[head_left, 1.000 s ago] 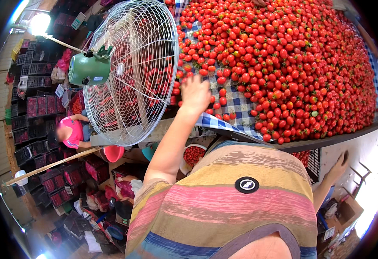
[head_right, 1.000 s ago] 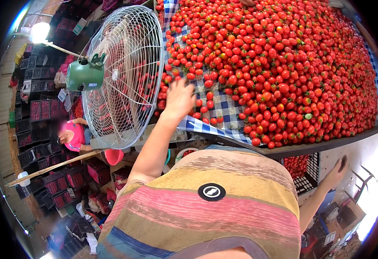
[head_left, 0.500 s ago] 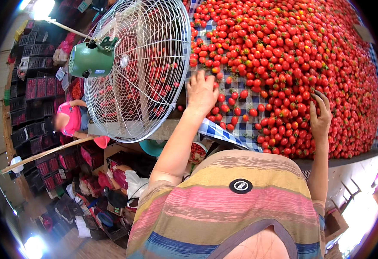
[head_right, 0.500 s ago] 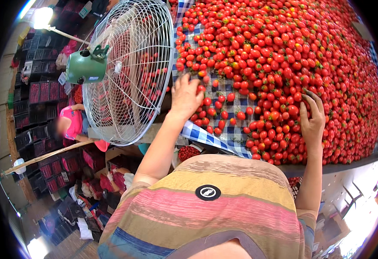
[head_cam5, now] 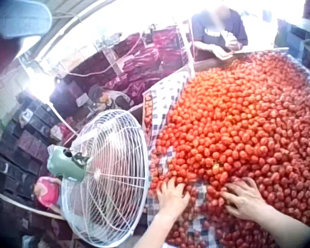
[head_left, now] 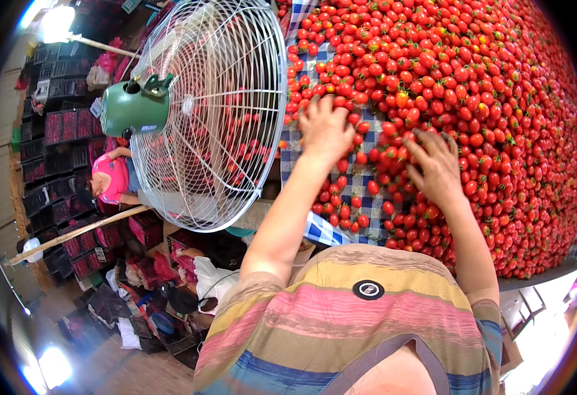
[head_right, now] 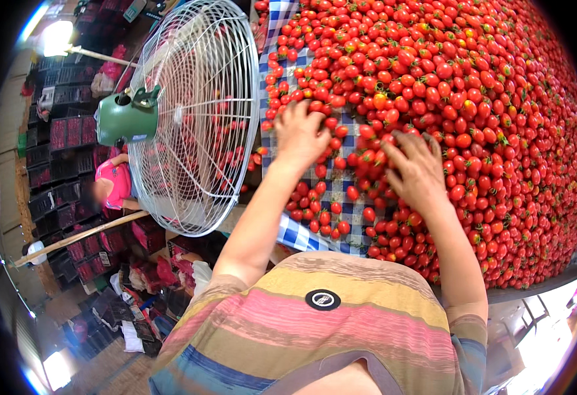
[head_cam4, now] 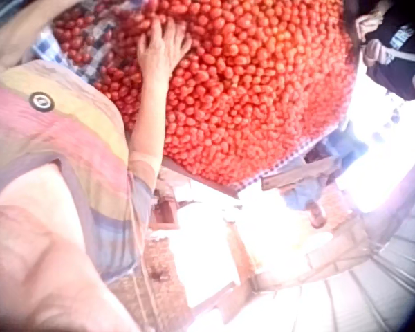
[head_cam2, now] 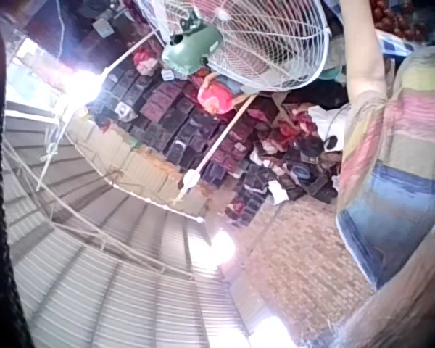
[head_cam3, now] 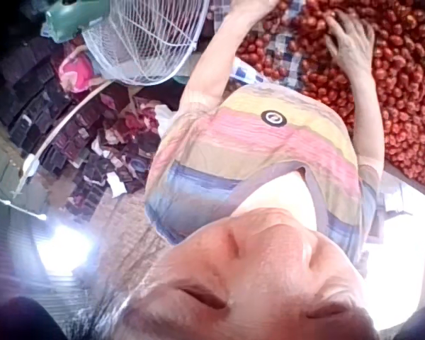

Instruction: The person sorts tomatoes on a table by hand, picking up individual tomatoes and placing some into a small bowl while moving others across the table surface.

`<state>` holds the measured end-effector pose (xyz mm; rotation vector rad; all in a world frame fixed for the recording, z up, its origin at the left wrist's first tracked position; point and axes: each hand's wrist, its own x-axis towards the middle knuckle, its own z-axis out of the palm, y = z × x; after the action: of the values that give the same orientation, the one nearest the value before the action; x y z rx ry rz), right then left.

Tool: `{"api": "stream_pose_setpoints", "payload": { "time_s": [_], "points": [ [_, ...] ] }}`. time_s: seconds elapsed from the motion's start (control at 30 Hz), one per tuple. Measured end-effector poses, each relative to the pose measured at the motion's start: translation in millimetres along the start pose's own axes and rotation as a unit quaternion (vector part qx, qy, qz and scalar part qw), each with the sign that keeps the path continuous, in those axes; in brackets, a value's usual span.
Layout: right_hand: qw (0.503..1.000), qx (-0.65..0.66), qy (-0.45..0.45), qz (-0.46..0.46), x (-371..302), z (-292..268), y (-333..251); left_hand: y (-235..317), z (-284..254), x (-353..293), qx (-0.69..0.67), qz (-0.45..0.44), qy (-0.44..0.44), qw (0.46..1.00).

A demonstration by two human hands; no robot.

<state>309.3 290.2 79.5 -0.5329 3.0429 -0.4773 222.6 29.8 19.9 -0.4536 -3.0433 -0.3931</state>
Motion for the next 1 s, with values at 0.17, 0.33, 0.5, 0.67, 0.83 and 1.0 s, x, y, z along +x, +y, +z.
{"api": "stream_pose_setpoints", "payload": {
  "time_s": [0.17,0.33,0.5,0.67,0.83,1.0],
  "points": [
    [0.999,0.046,-0.009,0.002,0,17,-3,9,-29,94,-0.133,0.061,0.103,0.984],
    [0.998,0.039,-0.046,-0.01,-4,8,-4,45,-5,178,-0.086,0.005,-0.015,0.996],
    [0.999,0.024,0.003,0.029,-39,-4,-2,-6,20,142,-0.13,-0.012,0.014,0.991],
    [0.981,-0.07,0.107,0.148,-93,-26,7,-39,-8,11,-0.105,0.026,-0.026,0.994],
    [0.965,-0.119,0.137,0.189,-128,-14,37,10,-55,-84,-0.099,0.059,-0.059,0.992],
    [0.968,-0.134,0.141,0.157,-134,-10,43,20,-50,-141,-0.031,0.106,-0.192,0.975]
  ]
}}
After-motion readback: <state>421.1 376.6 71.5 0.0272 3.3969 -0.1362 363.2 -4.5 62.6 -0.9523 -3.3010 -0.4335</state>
